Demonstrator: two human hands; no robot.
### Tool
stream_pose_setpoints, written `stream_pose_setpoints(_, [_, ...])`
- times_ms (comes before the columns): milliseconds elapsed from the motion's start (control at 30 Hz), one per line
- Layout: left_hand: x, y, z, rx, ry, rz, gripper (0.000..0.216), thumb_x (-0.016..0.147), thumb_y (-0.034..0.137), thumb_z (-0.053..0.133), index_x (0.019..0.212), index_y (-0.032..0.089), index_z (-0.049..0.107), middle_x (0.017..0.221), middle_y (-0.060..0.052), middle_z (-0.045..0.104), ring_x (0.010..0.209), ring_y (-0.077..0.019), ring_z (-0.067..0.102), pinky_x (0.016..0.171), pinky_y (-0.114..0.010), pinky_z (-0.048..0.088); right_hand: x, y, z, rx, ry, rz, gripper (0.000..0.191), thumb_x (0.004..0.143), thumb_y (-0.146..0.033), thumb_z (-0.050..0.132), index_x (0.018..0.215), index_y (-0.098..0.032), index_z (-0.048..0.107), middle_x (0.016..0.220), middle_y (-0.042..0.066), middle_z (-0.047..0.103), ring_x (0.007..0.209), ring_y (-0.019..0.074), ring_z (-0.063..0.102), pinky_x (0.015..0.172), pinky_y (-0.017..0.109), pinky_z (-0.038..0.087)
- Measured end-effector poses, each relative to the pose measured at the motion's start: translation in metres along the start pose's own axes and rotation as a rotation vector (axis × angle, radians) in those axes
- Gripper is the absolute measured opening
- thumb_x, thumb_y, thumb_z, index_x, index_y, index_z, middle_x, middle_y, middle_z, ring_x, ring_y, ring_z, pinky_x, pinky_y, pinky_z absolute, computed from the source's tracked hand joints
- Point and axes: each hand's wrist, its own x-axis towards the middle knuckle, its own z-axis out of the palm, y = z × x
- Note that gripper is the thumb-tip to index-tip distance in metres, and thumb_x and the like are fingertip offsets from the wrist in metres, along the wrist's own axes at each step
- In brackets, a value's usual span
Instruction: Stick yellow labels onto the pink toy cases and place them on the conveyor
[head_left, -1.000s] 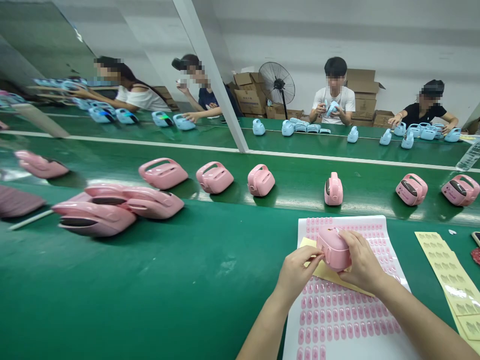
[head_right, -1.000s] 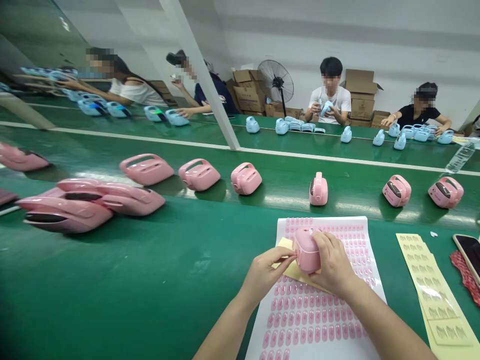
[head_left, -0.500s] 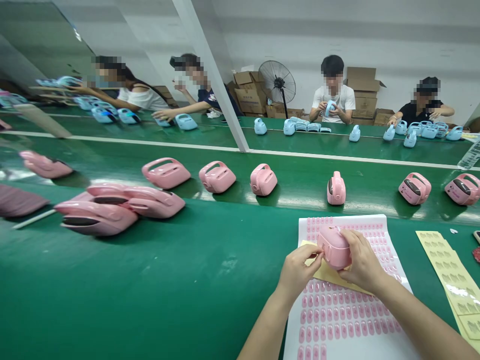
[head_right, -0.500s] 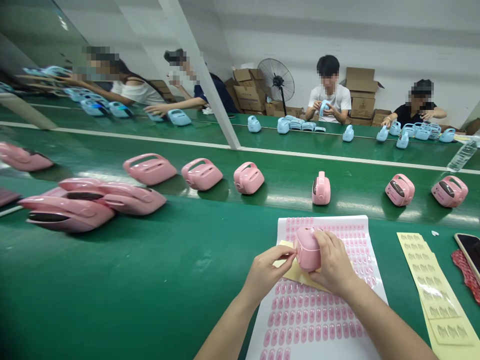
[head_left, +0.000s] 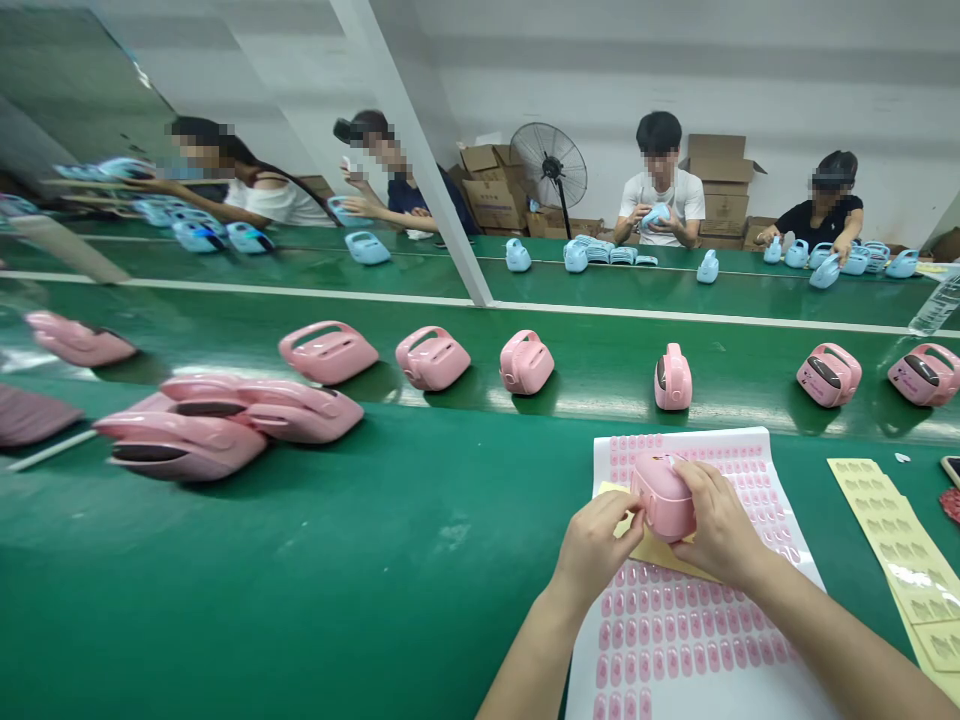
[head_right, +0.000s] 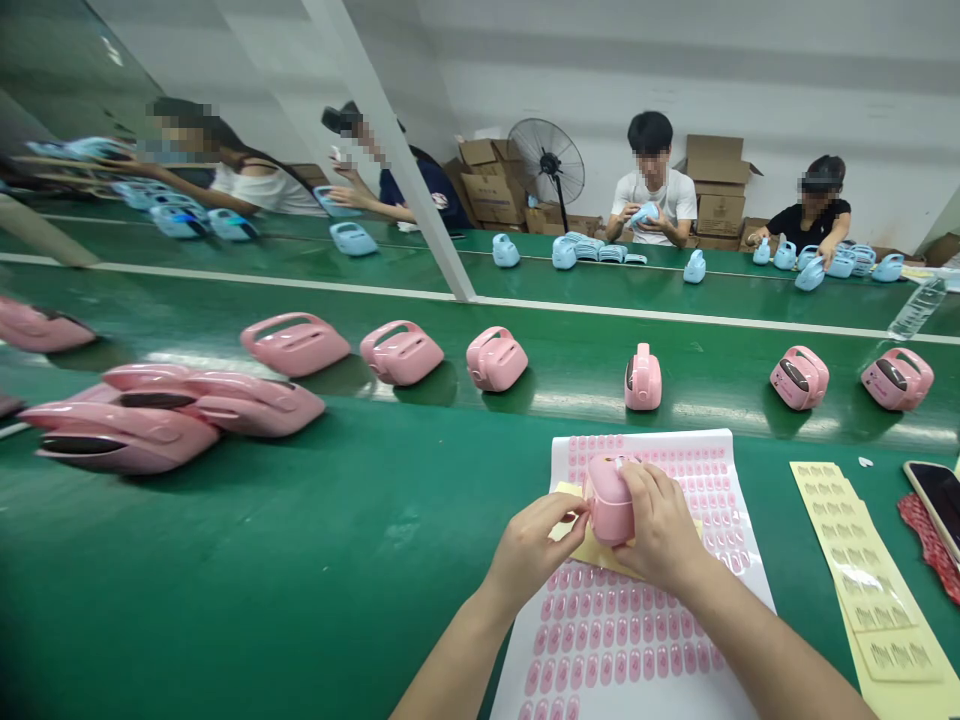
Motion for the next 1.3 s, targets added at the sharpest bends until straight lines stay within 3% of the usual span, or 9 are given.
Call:
stream_pose_setpoints(333, [-0.001, 0.000, 0.001, 0.015, 0.043, 0.031, 0.016, 0.078, 0.015, 0.044, 0.069, 0.020, 0.056, 0.059, 0.000, 0.062, 0.054, -0.0122, 0.057, 0.053, -0.023, 0.047, 0.003, 0.000, -0.002, 0.042, 0.022, 0.004, 0.073, 0.059, -0.013, 0.057, 0.126, -0.018, 0.028, 0.113, 0.013, 0.053, 0.103, 0.0282, 0.051, 0.083, 0.044, 0.046])
stream_pose_setpoints(700, [0.003, 0.003, -0.008, -0.236, 0.007, -0.023, 0.007, 0.077, 0.016, 0.053, 0.075, 0.017, 0.059, 0.069, -0.003, 0.065, 0.063, -0.0128, 0.061, 0.057, -0.022, 0.052, 0.008, -0.002, -0.017, 0.080, -0.039, 0.011, 0.074, 0.056, -0.011, 0.055, 0.124, -0.019, 0.027, 0.108, 0.013, 0.053, 0.096, 0.0287, 0.053, 0.076, 0.044, 0.049])
stream_pose_setpoints(1300, [0.002, 0.002, -0.002, -0.047, 0.064, 0.141, 0.013, 0.077, 0.009, 0.047, 0.069, 0.018, 0.053, 0.059, 0.000, 0.059, 0.056, -0.0119, 0.055, 0.053, -0.022, 0.045, 0.006, -0.007, -0.017, 0.027, -0.057, 0.001, 0.072, 0.055, -0.011, 0.055, 0.122, -0.016, 0.029, 0.109, 0.015, 0.053, 0.099, 0.0294, 0.050, 0.078, 0.045, 0.047])
